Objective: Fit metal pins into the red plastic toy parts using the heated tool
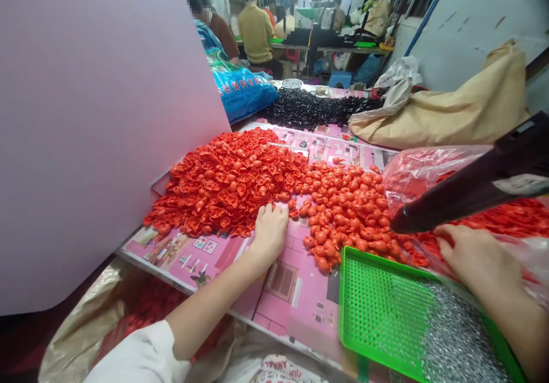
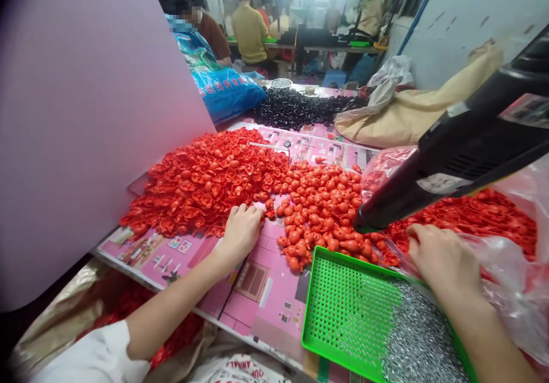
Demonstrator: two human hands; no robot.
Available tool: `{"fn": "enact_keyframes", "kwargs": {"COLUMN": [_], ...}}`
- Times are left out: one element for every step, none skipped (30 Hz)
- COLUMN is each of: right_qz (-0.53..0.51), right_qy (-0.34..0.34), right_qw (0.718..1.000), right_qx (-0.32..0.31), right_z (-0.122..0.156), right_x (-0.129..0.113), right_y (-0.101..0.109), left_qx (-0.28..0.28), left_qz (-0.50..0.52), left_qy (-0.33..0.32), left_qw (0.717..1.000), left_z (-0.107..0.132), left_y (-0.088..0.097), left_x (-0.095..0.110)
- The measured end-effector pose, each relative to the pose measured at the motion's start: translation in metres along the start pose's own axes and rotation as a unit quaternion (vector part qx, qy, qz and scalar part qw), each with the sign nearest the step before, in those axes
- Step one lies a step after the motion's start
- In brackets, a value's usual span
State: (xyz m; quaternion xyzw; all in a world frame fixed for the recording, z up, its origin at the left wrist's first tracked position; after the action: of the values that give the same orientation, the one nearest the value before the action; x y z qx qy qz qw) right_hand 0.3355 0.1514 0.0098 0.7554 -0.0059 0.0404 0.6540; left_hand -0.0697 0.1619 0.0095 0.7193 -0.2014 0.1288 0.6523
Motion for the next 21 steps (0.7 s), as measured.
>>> {"fn": "enact_keyframes", "kwargs": {"right_qz": [0.0,-0.01,-0.037,-0.089,-0.145,-0.233,-0.351,-0.437,-0.489,-0.541,-0.588,-0.62,-0.64,-0.648,-0.644,-0.63,-0.609,-0.583,-0.555,-0.526,-0.5], "right_qy": [-0.014,-0.029,-0.043,-0.055,-0.066,-0.075,-0.054,-0.032,-0.014,0.008,0.015,0.021,0.011,-0.006,-0.022,-0.029,-0.023,-0.001,0.029,0.061,0.087], "right_qw": [0.999,0.997,0.991,0.983,0.97,0.952,0.908,0.874,0.851,0.822,0.794,0.771,0.757,0.751,0.754,0.765,0.782,0.801,0.82,0.835,0.846], "right_qx": [0.036,0.078,0.117,0.152,0.181,0.183,0.222,0.211,0.189,0.179,0.156,0.143,0.134,0.129,0.131,0.132,0.132,0.134,0.139,0.148,0.162], "right_z": [0.005,0.011,0.019,0.028,0.038,0.047,0.058,0.067,0.074,0.081,0.085,0.089,0.09,0.091,0.091,0.091,0.09,0.089,0.089,0.088,0.088], "right_x": [-0.005,-0.011,-0.021,-0.032,-0.046,-0.062,-0.079,-0.099,-0.118,-0.136,-0.152,-0.165,-0.175,-0.181,-0.184,-0.186,-0.187,-0.187,-0.187,-0.186,-0.185], "right_y": [0.01,0.02,0.031,0.041,0.05,0.055,0.062,0.065,0.066,0.067,0.065,0.063,0.06,0.057,0.054,0.053,0.052,0.052,0.054,0.055,0.057], "left_qx": [-0.001,-0.002,-0.005,-0.011,-0.018,-0.028,-0.043,-0.065,-0.092,-0.124,-0.153,-0.175,-0.185,-0.183,-0.174,-0.164,-0.158,-0.159,-0.164,-0.172,-0.18], "left_qz": [0.017,0.039,0.067,0.097,0.123,0.158,0.211,0.285,0.376,0.471,0.556,0.618,0.655,0.676,0.687,0.693,0.696,0.695,0.69,0.683,0.673], "left_qy": [-0.002,-0.006,-0.012,-0.018,-0.026,-0.028,-0.022,-0.007,0.016,0.044,0.074,0.102,0.124,0.141,0.153,0.159,0.16,0.157,0.152,0.146,0.141], "left_qw": [1.0,0.999,0.998,0.995,0.992,0.987,0.976,0.956,0.922,0.872,0.814,0.759,0.722,0.7,0.689,0.684,0.682,0.684,0.688,0.695,0.703], "left_z": [0.002,0.004,0.007,0.011,0.016,0.022,0.029,0.036,0.042,0.049,0.055,0.059,0.063,0.065,0.066,0.066,0.066,0.065,0.065,0.065,0.066], "left_y": [0.001,0.003,0.004,0.005,0.005,0.004,0.002,-0.001,-0.006,-0.011,-0.015,-0.019,-0.022,-0.024,-0.024,-0.024,-0.024,-0.023,-0.023,-0.023,-0.023], "left_x": [0.0,0.002,0.005,0.01,0.016,0.024,0.032,0.04,0.048,0.056,0.063,0.068,0.071,0.072,0.072,0.071,0.069,0.068,0.067,0.066,0.066]}}
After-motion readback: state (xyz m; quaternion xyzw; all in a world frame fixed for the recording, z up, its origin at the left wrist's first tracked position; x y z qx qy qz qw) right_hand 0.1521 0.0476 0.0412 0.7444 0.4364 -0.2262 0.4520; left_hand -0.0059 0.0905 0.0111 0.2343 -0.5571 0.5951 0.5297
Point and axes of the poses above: each hand's wrist, its own z-axis away from the middle knuckle, its own y-axis out of the back of the hand, x = y × z, the point moved 3 cm from there along -z, towards the middle knuckle, and after that the axes turned 2 degrees about z, right-handed, at the moved point
